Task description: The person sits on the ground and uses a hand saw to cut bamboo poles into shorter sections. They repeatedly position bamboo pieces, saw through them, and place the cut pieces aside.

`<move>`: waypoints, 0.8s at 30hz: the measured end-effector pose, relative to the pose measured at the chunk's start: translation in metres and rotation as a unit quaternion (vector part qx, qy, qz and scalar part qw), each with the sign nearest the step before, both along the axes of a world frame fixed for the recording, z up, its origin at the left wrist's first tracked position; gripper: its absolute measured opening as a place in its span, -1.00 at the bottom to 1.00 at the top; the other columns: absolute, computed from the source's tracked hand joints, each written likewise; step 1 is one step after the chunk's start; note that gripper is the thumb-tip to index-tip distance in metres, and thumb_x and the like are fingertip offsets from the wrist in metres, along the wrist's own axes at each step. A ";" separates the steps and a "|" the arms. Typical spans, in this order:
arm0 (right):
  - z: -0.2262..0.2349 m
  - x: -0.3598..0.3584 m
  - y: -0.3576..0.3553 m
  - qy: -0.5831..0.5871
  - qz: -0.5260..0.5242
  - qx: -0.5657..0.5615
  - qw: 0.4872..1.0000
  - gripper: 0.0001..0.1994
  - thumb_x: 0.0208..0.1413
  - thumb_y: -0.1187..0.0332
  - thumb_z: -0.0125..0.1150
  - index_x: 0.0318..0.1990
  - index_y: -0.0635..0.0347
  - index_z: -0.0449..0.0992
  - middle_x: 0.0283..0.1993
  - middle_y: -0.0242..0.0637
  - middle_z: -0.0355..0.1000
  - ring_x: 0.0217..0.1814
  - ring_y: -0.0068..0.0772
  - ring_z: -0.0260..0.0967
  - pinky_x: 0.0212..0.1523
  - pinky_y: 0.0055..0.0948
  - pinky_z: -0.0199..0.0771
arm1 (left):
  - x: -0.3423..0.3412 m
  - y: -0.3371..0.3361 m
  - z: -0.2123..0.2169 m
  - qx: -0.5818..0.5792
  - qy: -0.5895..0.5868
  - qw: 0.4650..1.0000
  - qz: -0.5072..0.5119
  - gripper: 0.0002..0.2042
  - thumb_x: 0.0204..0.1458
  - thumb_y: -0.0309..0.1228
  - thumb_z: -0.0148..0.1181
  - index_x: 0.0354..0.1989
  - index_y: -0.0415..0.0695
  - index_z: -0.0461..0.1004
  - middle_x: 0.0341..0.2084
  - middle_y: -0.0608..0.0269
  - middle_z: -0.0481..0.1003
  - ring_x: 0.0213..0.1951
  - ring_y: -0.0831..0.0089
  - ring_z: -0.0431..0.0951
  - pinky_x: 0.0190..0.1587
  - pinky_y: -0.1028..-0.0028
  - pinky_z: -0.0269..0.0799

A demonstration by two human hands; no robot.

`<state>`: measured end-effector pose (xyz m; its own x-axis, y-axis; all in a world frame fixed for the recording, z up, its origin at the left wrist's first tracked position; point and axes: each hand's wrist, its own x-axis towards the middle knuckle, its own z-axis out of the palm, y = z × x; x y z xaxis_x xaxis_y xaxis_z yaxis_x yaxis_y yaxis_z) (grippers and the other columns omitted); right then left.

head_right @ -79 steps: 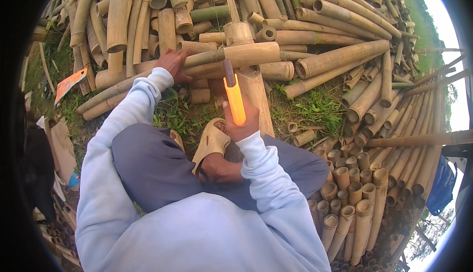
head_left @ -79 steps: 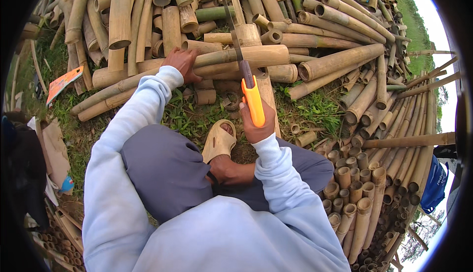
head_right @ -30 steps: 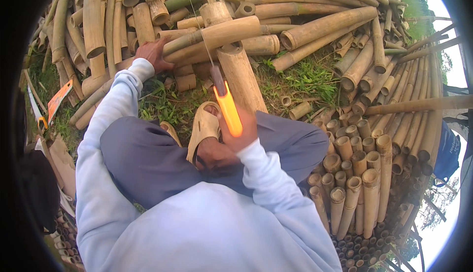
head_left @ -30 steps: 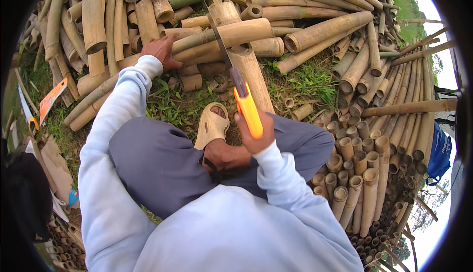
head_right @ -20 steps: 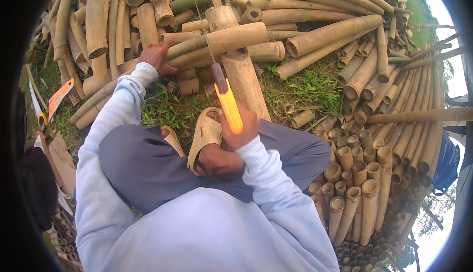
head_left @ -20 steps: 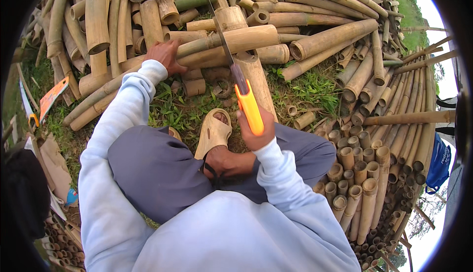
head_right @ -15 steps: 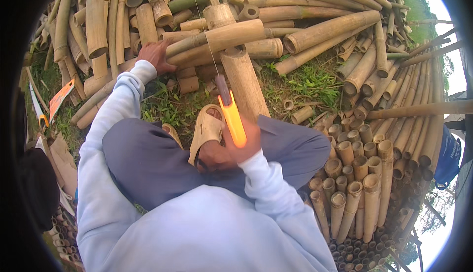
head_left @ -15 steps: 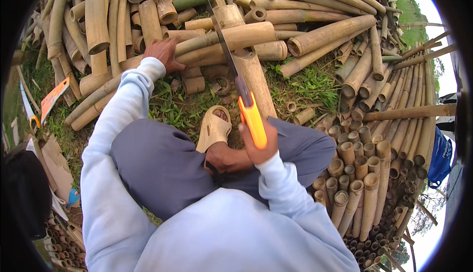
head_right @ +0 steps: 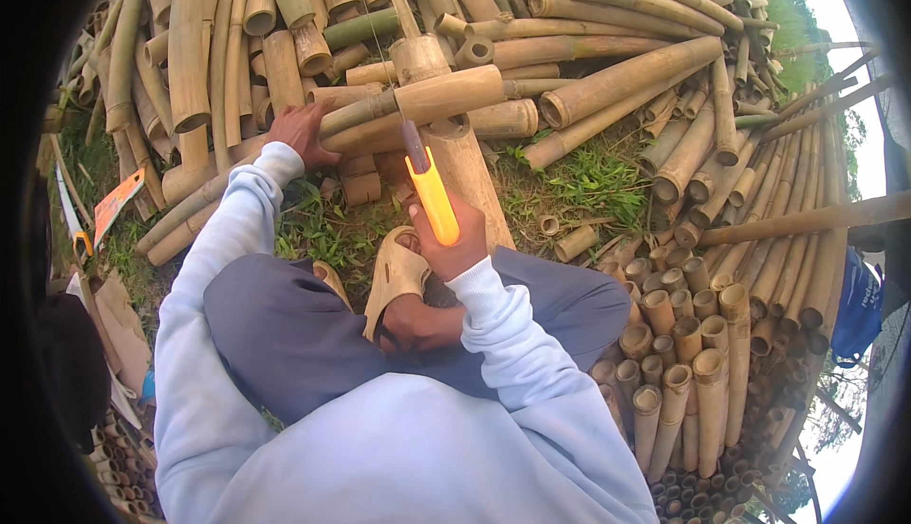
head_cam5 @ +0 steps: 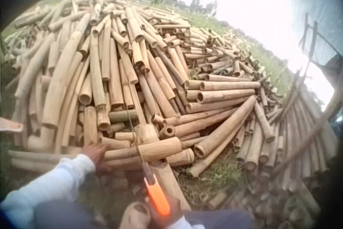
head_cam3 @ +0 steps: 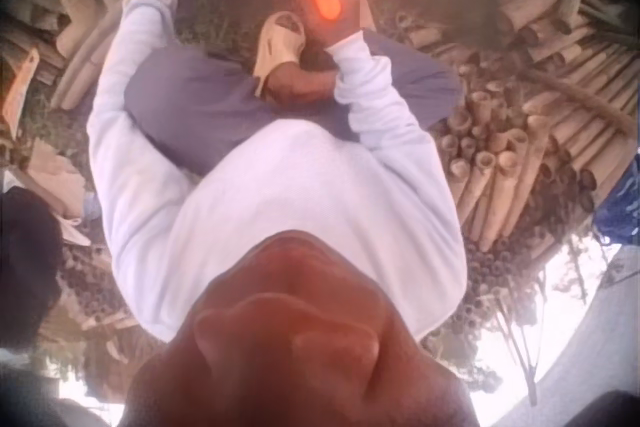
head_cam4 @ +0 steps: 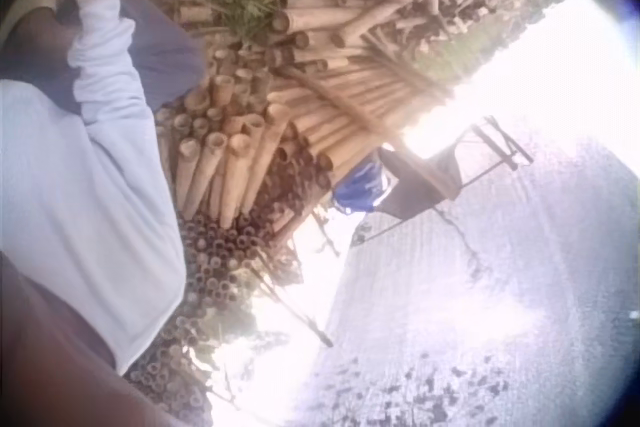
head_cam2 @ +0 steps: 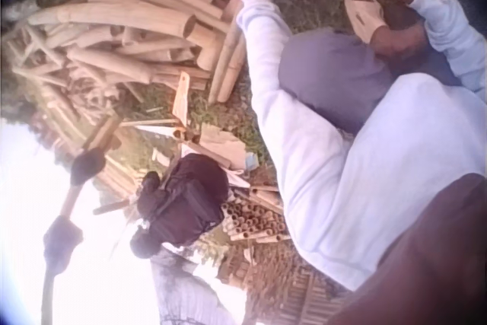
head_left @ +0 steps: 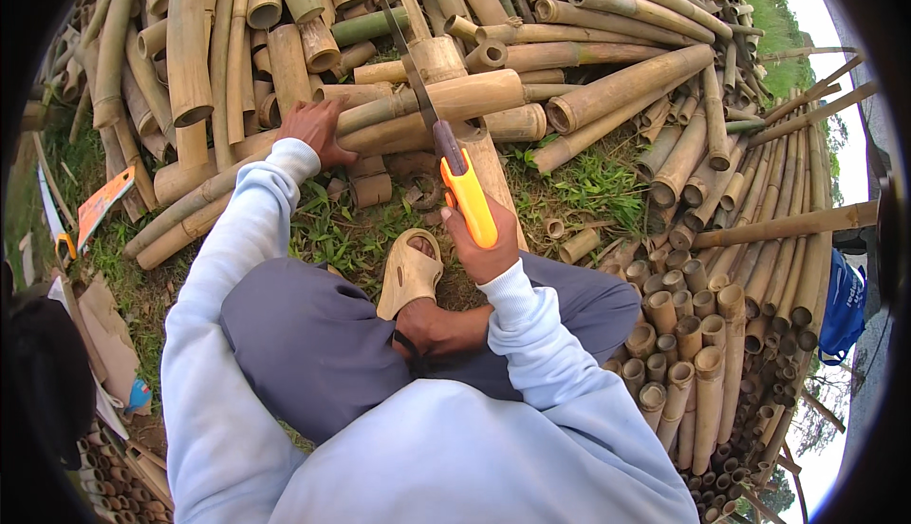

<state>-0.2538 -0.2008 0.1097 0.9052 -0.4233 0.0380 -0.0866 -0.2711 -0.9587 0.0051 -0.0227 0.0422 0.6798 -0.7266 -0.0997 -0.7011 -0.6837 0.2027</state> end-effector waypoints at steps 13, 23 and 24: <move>-0.005 -0.006 0.002 0.019 0.002 -0.030 0.999 -0.85 0.18 0.47 0.39 -0.31 0.29 0.50 -0.50 -0.48 0.35 -0.48 -0.66 0.22 -0.43 -0.54 0.30 | -0.001 -0.004 0.010 0.034 0.039 0.999 0.003 -0.22 -0.27 0.06 0.47 0.14 -0.12 0.44 -0.07 0.00 0.61 0.00 0.03 0.61 0.16 0.21 0.41; -0.015 -0.009 0.003 0.011 -0.001 -0.038 0.999 -0.89 0.18 0.52 0.34 -0.22 0.35 0.52 -0.49 -0.47 0.36 -0.45 -0.62 0.24 -0.38 -0.54 0.32 | -0.002 -0.004 0.009 0.032 0.038 0.999 0.008 -0.25 -0.26 0.04 0.46 0.14 -0.08 0.46 -0.11 -0.01 0.63 -0.07 -0.01 0.63 0.08 0.18 0.50; -0.013 -0.009 0.003 0.013 -0.001 -0.035 0.999 -0.89 0.18 0.52 0.33 -0.21 0.35 0.52 -0.48 -0.47 0.36 -0.45 -0.62 0.24 -0.38 -0.54 0.32 | -0.003 -0.003 0.009 0.025 0.034 0.999 0.006 -0.25 -0.25 0.06 0.47 0.11 -0.10 0.46 -0.12 -0.01 0.63 -0.08 0.00 0.64 0.08 0.18 0.49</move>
<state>-0.2624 -0.1981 0.0970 0.9053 -0.4226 0.0439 -0.1117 -0.3364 -0.9351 0.0022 -0.0262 0.0516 0.6783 -0.7120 -0.1819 -0.6787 -0.7018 0.2163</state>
